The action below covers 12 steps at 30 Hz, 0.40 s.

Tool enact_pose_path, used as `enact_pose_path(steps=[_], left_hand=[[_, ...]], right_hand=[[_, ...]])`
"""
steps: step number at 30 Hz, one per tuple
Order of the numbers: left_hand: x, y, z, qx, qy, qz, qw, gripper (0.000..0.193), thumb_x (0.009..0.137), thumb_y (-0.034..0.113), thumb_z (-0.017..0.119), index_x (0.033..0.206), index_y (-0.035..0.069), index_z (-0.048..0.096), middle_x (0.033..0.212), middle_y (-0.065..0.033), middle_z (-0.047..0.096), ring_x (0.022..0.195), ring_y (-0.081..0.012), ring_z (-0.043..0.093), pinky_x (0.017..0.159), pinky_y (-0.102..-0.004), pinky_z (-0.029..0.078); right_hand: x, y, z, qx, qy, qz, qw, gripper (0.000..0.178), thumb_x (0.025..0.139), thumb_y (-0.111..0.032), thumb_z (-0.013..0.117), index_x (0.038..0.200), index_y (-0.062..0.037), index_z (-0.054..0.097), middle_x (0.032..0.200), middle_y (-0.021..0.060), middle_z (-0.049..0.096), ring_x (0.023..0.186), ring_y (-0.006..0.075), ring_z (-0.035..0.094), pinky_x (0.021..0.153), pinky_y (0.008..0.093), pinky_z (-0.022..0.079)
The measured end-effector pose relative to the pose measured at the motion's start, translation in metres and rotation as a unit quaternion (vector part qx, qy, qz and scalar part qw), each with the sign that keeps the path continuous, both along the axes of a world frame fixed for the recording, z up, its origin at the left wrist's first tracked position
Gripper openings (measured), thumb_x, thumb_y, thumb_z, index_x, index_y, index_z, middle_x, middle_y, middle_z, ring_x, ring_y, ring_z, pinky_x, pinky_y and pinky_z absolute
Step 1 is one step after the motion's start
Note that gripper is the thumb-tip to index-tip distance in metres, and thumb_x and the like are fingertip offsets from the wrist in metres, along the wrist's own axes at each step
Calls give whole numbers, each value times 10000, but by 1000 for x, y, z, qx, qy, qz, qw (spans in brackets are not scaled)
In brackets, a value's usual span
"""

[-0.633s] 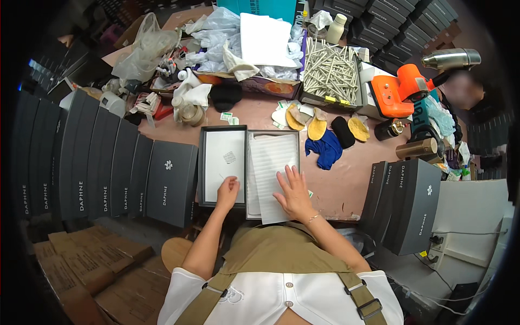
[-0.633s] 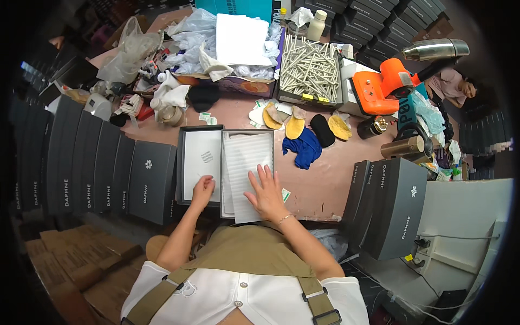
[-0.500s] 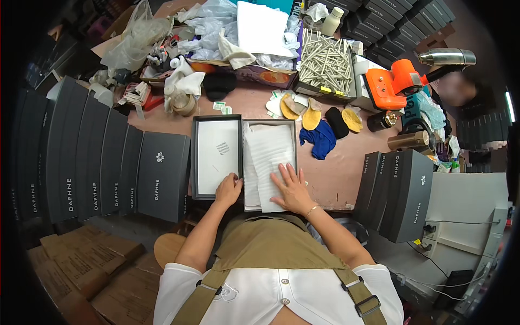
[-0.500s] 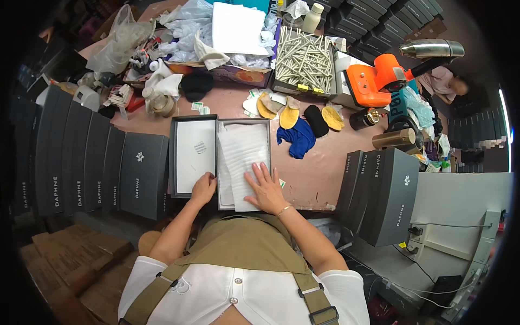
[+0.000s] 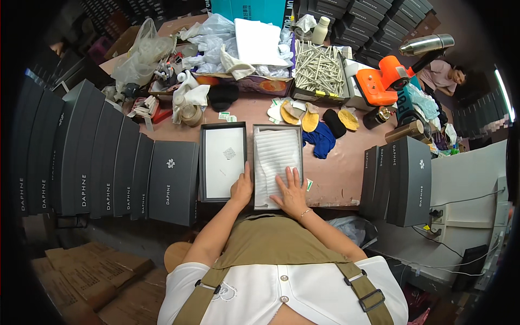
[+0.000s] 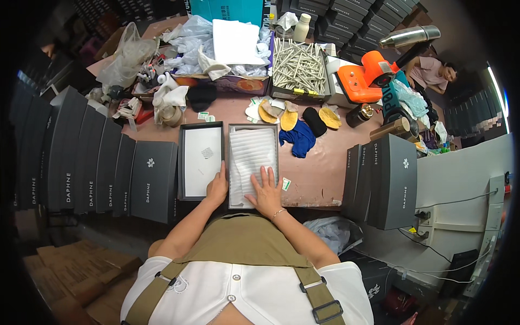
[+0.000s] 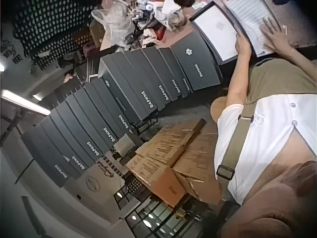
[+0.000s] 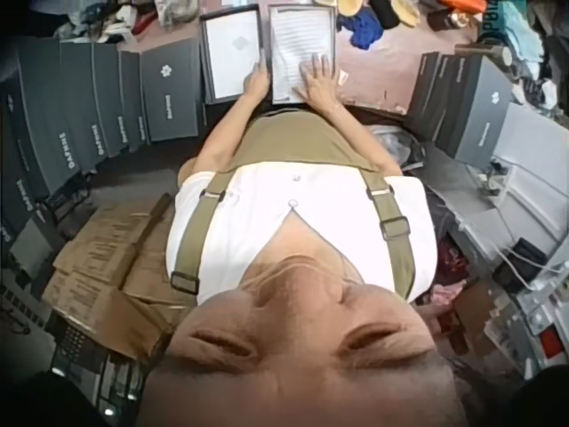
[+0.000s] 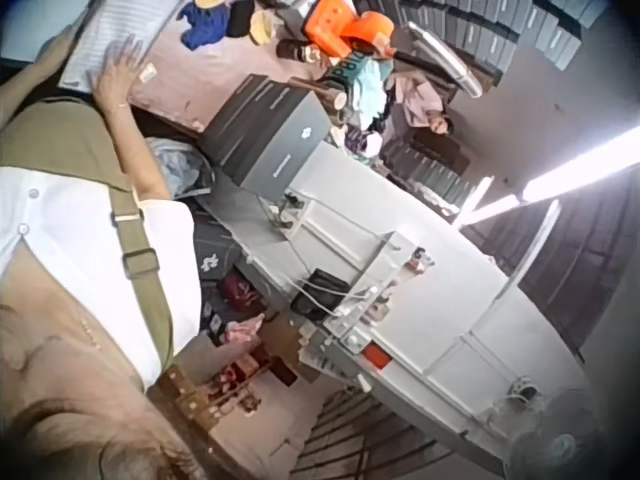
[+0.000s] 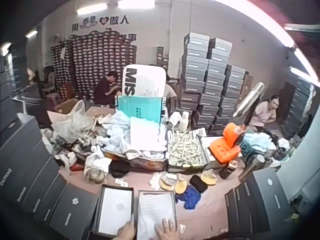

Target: Inspecting beige high-heeled shoes and packing them into a branded shoe box with tissue paper.

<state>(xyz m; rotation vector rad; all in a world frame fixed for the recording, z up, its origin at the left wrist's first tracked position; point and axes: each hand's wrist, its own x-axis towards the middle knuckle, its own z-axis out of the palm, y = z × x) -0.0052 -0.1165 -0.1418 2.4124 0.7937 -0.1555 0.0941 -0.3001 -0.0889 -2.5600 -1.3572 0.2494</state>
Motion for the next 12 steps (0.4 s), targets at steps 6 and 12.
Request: enact_pose_path(steps=[6, 12], left_hand=[[-11, 28, 51, 27, -266, -8, 964, 702, 865, 30, 520, 1485, 84, 195, 907, -230, 575, 796, -358, 616, 710, -438, 498], [-41, 4, 221, -473, -388, 85, 786, 628, 908, -15, 506, 1469, 9, 224, 1055, -65, 555, 882, -95, 542, 735, -201, 471]], right_hand=[[20, -14, -13, 127, 111, -39, 985, 602, 869, -371, 609, 1395, -147, 421, 1496, 193, 254, 1372, 372, 255, 1075, 545, 210], [62, -45, 68, 376, 520, -142, 754, 731, 934, -555, 452, 1483, -116, 249, 1527, 157, 237, 1407, 261, 234, 1113, 491, 221]])
